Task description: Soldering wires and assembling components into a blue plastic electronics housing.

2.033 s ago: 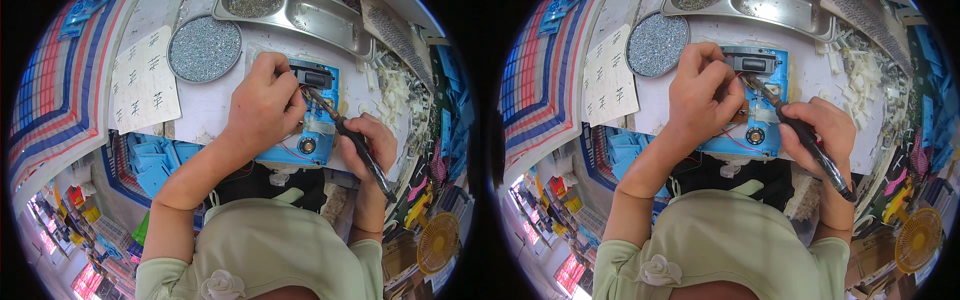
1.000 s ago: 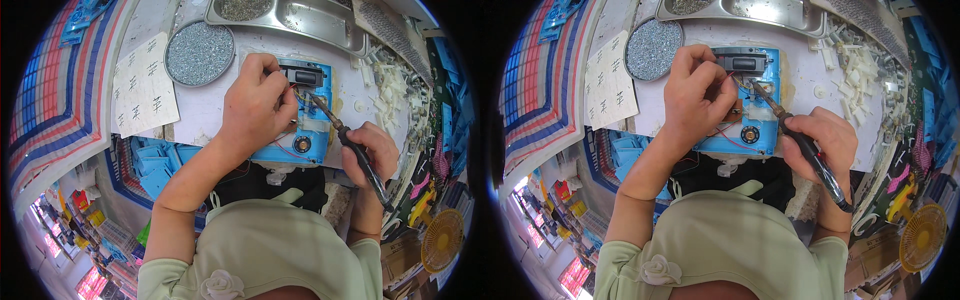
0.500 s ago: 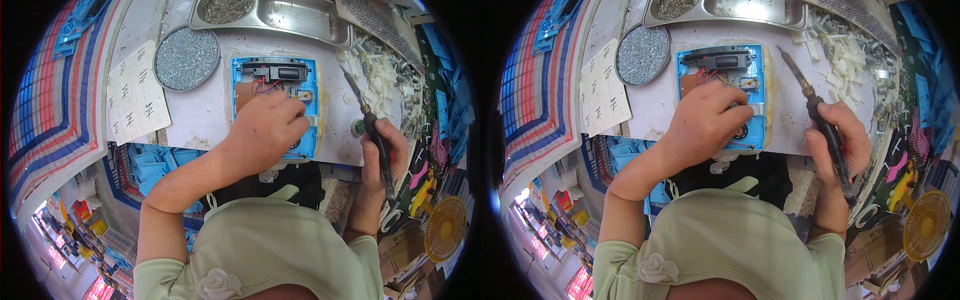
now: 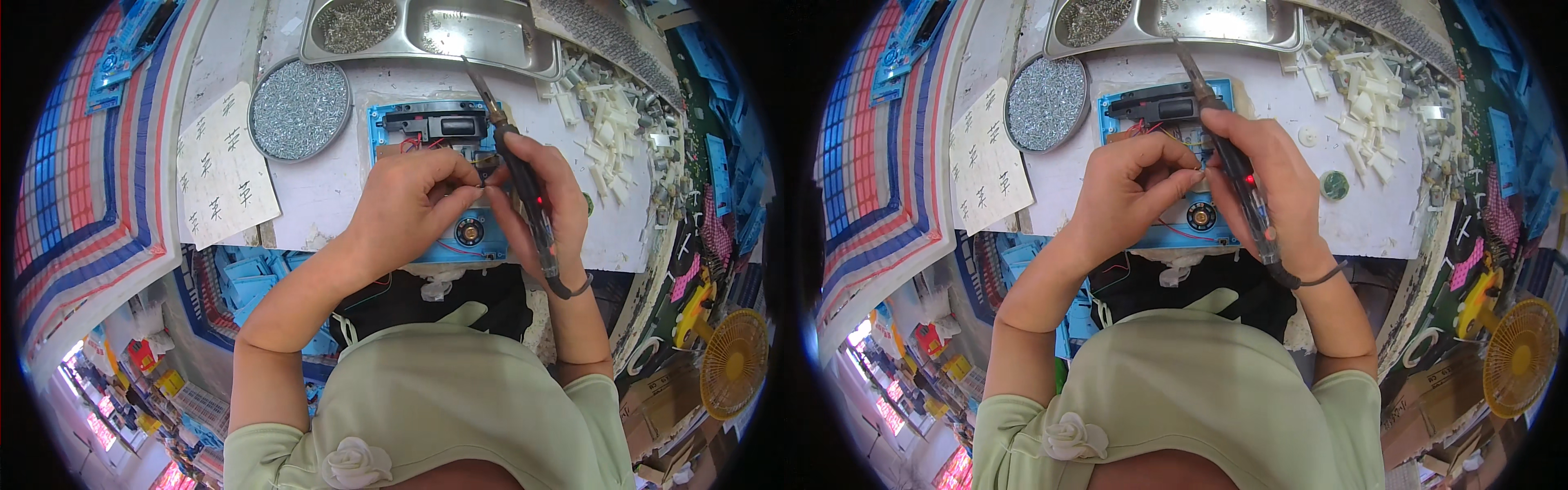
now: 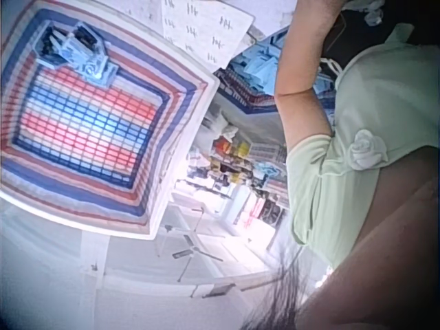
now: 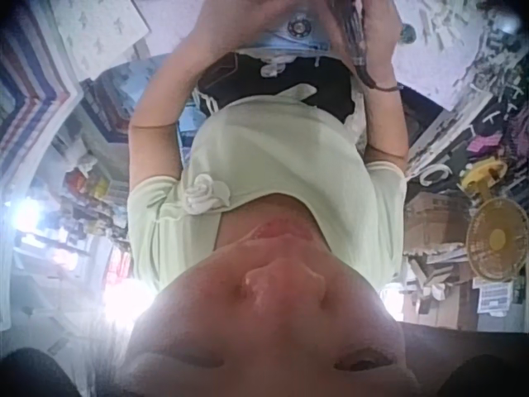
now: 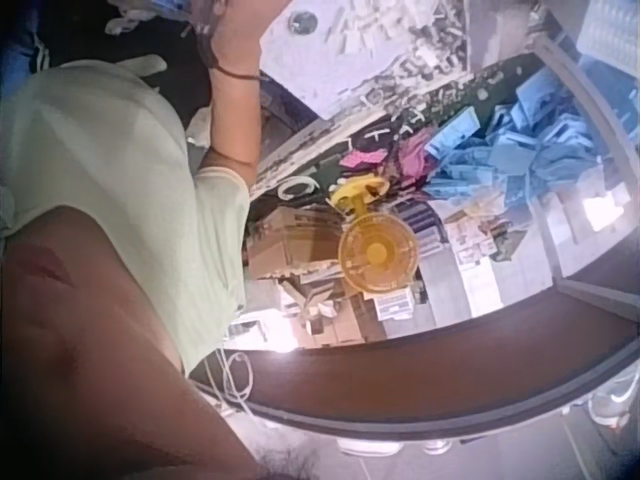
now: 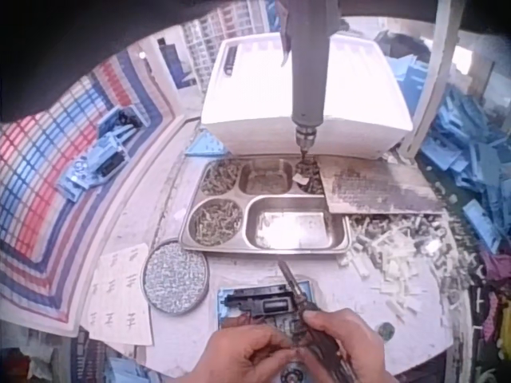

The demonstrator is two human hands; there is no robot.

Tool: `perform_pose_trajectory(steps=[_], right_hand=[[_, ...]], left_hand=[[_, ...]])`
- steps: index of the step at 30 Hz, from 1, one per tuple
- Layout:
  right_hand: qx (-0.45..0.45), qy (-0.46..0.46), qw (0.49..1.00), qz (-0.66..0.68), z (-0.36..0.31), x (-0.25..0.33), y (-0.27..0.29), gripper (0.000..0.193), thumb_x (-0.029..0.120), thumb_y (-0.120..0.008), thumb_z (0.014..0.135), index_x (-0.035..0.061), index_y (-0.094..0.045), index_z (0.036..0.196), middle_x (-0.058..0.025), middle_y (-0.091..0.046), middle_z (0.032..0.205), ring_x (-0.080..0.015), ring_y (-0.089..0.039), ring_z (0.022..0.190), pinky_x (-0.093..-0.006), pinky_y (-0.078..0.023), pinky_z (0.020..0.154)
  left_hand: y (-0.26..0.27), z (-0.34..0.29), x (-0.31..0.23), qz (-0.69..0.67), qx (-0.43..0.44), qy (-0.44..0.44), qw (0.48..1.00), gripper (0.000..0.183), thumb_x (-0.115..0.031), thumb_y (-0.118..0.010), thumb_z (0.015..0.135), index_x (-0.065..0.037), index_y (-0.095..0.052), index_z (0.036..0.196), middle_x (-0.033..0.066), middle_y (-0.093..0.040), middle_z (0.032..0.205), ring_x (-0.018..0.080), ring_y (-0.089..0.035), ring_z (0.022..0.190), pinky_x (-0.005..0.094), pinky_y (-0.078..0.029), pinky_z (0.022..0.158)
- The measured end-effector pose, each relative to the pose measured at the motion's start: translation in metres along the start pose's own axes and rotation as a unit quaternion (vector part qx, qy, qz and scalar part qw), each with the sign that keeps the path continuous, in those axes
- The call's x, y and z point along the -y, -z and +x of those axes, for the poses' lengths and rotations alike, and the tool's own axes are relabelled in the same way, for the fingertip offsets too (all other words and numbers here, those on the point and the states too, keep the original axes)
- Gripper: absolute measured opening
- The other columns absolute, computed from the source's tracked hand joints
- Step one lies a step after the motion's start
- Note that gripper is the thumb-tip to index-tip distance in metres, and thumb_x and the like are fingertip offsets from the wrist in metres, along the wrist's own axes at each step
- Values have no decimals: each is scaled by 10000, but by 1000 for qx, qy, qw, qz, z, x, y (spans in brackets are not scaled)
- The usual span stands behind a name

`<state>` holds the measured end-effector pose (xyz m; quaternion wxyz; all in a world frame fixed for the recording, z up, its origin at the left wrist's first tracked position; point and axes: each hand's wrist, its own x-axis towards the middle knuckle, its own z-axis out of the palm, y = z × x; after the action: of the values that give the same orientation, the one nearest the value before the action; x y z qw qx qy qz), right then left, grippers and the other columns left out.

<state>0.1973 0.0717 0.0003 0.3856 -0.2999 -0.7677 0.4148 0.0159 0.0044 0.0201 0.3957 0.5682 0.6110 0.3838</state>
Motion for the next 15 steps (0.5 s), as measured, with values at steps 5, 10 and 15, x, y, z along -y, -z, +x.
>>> perform_pose_trajectory(steps=[5, 10, 15], right_hand=[[-7, 40, 999, -24, -15, 10, 24, 425, -30, -776, 770, -4, -666, 1180, -126, -662, 926, -233, -608, 766, -340, -497, 694], [18, 30, 988, 147, -30, -3, 79, 297, 77, -715, 819, -71, -681, 1073, -119, -633, 855, -212, -517, 741, -350, -414, 724], [5, -24, 997, 79, -36, 4, 67, 402, 79, -800, 786, -26, -680, 1155, -142, -662, 968, -259, -616, 865, -380, -493, 833]], left_hand=[[-2, -7, 11, 65, -3, -122, 990, 103, 21, -725, 839, -11, -682, 926, 99, -641, 901, 236, -643, 779, 319, -510, 689], [1, -15, 14, 135, 32, -174, 975, 202, 52, -734, 794, -38, -664, 960, 128, -592, 1110, 288, -653, 903, 343, -531, 753], [2, -19, 15, 134, 17, -182, 974, 229, 58, -739, 781, -38, -658, 973, 139, -581, 1148, 292, -660, 930, 359, -541, 784]])
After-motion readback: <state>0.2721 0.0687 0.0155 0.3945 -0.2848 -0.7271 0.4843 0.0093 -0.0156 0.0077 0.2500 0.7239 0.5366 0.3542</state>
